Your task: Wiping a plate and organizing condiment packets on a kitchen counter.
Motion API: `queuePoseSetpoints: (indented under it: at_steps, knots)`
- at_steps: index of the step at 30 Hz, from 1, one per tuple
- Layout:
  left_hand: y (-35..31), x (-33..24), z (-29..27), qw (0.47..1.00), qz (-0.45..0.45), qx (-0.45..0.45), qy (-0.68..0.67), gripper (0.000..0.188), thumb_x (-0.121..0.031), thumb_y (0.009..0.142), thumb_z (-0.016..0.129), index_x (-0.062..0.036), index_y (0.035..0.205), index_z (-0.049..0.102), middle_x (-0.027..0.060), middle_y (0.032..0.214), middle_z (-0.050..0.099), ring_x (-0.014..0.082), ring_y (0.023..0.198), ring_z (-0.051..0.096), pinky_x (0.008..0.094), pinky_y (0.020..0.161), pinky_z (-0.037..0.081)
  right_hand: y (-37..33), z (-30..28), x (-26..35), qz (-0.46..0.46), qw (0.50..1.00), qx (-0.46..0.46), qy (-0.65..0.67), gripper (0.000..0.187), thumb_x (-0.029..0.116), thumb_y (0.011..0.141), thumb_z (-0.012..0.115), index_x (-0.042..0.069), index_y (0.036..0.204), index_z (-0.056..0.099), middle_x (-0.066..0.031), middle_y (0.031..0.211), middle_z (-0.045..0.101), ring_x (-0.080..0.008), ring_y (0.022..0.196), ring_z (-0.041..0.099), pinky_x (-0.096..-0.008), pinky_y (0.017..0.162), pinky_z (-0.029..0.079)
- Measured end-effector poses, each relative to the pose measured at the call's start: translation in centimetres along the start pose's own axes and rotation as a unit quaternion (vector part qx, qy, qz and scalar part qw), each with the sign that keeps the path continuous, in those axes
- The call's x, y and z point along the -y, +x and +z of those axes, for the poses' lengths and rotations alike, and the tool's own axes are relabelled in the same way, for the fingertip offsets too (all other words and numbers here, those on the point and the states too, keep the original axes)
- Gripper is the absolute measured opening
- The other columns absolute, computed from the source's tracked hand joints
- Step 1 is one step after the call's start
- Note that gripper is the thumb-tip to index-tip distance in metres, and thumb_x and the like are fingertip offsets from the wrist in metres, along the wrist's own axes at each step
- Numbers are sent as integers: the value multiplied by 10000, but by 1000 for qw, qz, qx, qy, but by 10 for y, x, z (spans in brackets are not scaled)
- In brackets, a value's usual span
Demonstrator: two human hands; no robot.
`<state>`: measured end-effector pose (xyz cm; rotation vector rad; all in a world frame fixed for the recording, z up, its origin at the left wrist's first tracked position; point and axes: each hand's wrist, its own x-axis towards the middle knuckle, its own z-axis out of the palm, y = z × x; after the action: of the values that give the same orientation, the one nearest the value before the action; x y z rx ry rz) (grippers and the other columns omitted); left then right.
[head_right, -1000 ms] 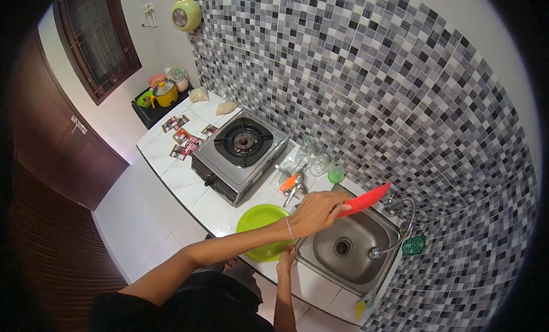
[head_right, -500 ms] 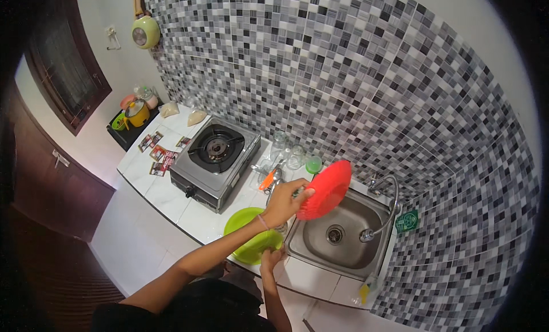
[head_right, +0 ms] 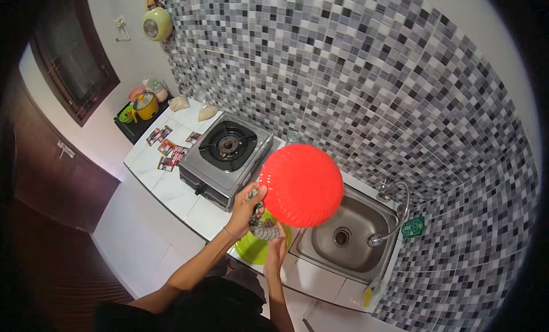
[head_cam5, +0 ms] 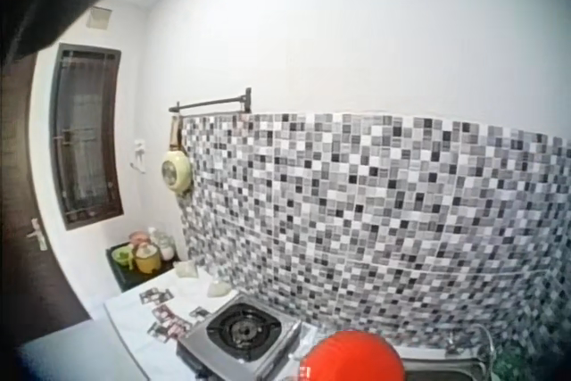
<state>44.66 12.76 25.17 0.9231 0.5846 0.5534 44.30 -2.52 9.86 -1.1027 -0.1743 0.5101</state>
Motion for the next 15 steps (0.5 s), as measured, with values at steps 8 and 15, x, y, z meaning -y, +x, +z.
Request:
queuePoseSetpoints:
  at_steps: [8, 15]
  knots:
    - [-50, -38, -75, 995, 67, -73, -17, 198, -263, 1019, 649, -78, 1030, 581, -29, 785, 567, 43, 593, 517, 202, 545, 405, -8, 58, 12, 80, 958, 250, -114, 307, 28, 955, 676, -7, 1253, 608, -75, 1280, 583, -153, 1185, 562, -291, 997, 452]
    - [-102, -111, -191, 979, 133, -152, -38, 143, -177, 1035, 620, -43, 999, 584, 2, 849, 597, 66, 611, 537, 221, 596, 439, -51, 163, 41, -121, 913, 287, -263, 269, -119, 753, 733, -6, 991, 680, -134, 1117, 675, -267, 1019, 667, -347, 922, 513]
